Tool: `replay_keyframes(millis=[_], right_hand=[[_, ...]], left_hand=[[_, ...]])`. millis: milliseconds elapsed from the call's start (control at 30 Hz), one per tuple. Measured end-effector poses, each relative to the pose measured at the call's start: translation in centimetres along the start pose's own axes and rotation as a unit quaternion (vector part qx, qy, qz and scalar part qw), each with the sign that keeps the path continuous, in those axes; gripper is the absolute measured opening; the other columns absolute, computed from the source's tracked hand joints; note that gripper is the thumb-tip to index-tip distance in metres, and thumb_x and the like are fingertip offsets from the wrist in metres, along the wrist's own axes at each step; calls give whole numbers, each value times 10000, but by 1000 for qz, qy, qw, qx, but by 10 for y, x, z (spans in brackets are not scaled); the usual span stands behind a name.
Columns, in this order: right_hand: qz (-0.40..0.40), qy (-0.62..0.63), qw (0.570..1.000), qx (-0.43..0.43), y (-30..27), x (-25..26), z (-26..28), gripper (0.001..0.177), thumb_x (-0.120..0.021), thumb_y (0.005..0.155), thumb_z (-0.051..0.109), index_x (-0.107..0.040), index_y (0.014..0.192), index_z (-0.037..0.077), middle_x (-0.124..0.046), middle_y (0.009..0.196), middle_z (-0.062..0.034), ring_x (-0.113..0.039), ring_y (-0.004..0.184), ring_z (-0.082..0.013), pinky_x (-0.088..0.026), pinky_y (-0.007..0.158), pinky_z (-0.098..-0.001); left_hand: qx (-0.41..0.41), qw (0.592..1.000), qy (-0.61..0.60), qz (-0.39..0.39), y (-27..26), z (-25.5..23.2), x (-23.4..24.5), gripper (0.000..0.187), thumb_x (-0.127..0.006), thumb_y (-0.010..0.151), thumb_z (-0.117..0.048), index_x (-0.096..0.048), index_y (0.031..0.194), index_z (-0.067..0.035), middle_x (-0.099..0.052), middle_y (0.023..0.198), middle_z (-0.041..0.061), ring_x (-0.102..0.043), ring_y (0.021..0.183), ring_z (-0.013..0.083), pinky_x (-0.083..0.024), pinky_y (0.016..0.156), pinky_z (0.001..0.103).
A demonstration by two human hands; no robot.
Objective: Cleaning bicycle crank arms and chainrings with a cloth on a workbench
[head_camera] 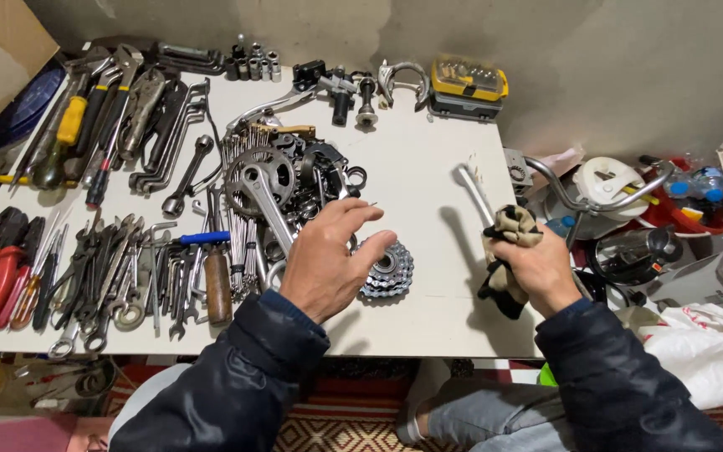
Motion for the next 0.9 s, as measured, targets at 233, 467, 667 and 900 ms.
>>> replay_keyframes(millis=[233,467,667,900], right_hand=[[-112,-166,980,-5,80,-1,-48,421,-823,676,314,-723,1033,115,-734,896,-123,-715,944,-338,-569,839,-432],[-59,-197,977,-54,110,-18,-20,419,-713,820,284,-609,1169,77,-676,1084,-229,-642,1031,-446,-538,862,-546],[-72,-249,965,-47,152,-35,-38,400,-692,800,327,-608,1132,120,-699,1064,-228,-640,996,-477,-501,873,-531],[-69,-266,959,-63,176,-45,-47,396,-704,793,333,-605,1101,105,-701,1082,-231,-645,1027,-466,-512,882,-517]], left_hand=[[14,999,-36,0,-4,-4,3,274,-751,901,-330,-765,1099,-142,-737,1099,100,-740,998,302,-588,851,388],[117,989,-43,84,-6,-9,16,349,-663,903,-377,-762,1103,-109,-768,1089,115,-747,922,274,-609,765,381],[136,982,4,133,-10,-7,22,414,-564,932,-442,-734,1149,-134,-776,1115,62,-752,937,163,-608,827,342],[163,973,-6,166,-16,-20,26,439,-617,896,-475,-756,1177,-168,-811,1098,-1,-742,690,133,-603,506,288]])
Point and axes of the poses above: each hand's wrist, its own y-axis towards the middle knuckle, its own x-axis out of the back of the hand, z = x × y, the point moved 1 cm from there along y, towards the middle knuckle
